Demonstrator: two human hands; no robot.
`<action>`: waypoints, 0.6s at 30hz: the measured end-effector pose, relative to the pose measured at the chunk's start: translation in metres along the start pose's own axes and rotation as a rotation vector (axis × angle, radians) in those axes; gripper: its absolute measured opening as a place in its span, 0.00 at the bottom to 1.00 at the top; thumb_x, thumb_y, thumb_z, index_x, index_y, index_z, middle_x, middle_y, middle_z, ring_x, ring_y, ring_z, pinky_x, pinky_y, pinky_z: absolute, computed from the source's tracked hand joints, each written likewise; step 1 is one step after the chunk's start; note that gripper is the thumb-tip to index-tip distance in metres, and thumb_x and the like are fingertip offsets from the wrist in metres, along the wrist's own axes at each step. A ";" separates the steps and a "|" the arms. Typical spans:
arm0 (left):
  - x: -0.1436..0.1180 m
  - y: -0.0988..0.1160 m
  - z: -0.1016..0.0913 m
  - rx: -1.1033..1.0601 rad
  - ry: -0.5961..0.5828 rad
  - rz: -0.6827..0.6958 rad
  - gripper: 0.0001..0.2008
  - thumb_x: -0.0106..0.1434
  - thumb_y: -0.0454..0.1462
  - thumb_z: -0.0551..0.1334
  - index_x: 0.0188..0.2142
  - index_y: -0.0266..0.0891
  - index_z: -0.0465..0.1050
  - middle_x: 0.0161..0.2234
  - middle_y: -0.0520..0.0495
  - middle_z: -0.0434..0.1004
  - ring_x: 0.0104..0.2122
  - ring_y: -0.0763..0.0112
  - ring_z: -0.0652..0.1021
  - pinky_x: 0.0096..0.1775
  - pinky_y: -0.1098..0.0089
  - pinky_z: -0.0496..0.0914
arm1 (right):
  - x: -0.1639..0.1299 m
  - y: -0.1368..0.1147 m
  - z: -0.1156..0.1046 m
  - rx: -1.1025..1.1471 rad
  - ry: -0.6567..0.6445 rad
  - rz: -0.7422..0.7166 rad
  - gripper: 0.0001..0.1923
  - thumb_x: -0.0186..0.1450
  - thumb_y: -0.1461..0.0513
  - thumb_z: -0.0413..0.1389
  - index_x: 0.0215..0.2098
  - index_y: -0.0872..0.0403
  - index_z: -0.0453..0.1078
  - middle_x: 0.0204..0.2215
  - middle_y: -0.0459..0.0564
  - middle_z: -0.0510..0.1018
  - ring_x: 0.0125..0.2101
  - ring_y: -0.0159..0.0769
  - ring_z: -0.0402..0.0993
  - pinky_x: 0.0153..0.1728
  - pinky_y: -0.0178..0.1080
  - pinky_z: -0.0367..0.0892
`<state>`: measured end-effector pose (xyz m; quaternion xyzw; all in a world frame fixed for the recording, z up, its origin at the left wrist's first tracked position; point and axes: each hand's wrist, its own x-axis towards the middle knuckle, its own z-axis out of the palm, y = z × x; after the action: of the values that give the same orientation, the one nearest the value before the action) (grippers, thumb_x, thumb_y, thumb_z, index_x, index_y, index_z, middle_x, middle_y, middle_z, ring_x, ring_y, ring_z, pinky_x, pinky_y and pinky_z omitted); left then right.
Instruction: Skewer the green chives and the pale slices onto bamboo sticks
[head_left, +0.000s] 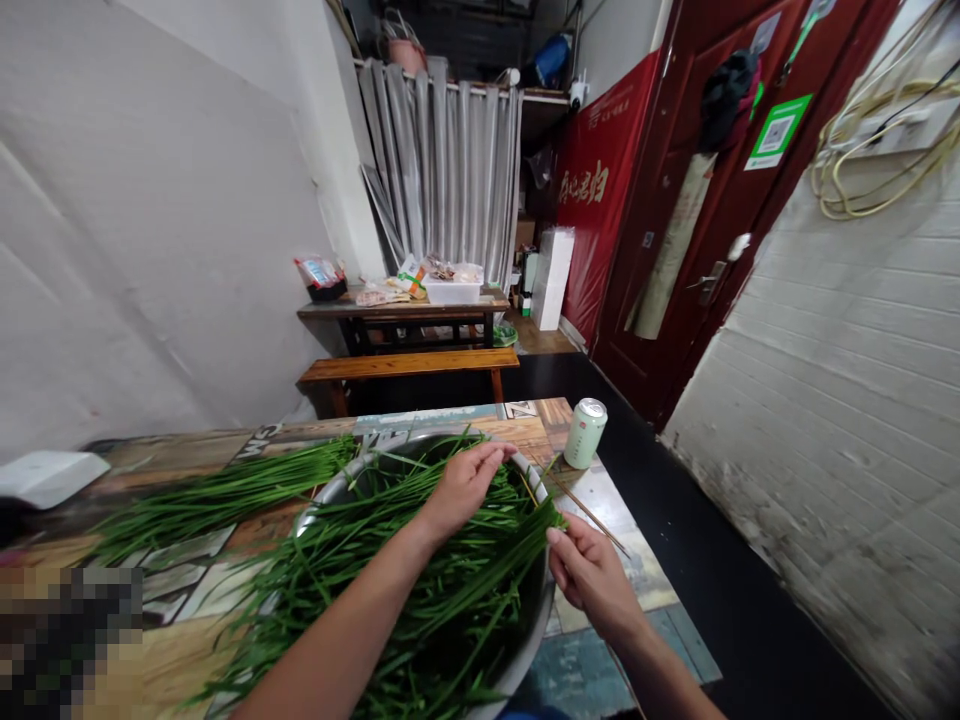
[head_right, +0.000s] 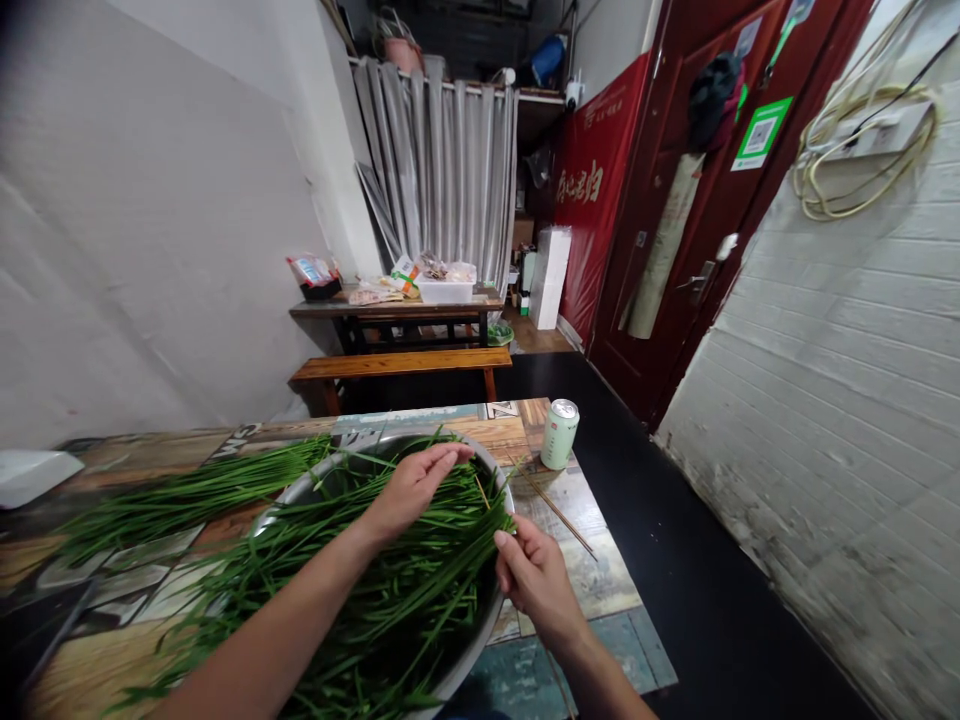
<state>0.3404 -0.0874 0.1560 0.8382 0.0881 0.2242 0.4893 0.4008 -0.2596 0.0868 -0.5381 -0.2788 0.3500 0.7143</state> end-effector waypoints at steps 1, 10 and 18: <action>0.002 0.003 -0.006 0.083 -0.031 0.040 0.15 0.60 0.40 0.52 0.40 0.38 0.73 0.40 0.46 0.75 0.42 0.67 0.72 0.47 0.68 0.62 | 0.000 0.000 0.000 0.003 0.004 0.003 0.15 0.61 0.53 0.52 0.35 0.58 0.64 0.09 0.35 0.60 0.08 0.19 0.45 0.09 0.25 0.42; -0.010 -0.026 0.001 0.521 -0.414 0.149 0.10 0.54 0.38 0.60 0.36 0.41 0.76 0.34 0.45 0.76 0.36 0.67 0.73 0.40 0.71 0.63 | -0.022 0.004 -0.010 0.017 0.039 0.006 0.11 0.62 0.55 0.51 0.33 0.56 0.63 0.10 0.35 0.59 0.10 0.19 0.44 0.09 0.24 0.42; -0.012 -0.042 0.034 0.492 -0.448 0.176 0.08 0.57 0.37 0.58 0.32 0.42 0.76 0.32 0.47 0.77 0.35 0.68 0.73 0.40 0.69 0.62 | -0.037 0.009 -0.015 -0.025 0.104 0.003 0.13 0.61 0.53 0.51 0.34 0.56 0.63 0.10 0.36 0.59 0.10 0.20 0.45 0.10 0.25 0.43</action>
<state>0.3487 -0.0973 0.1026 0.9639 -0.0427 0.0476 0.2584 0.3883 -0.2966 0.0730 -0.5650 -0.2448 0.3192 0.7204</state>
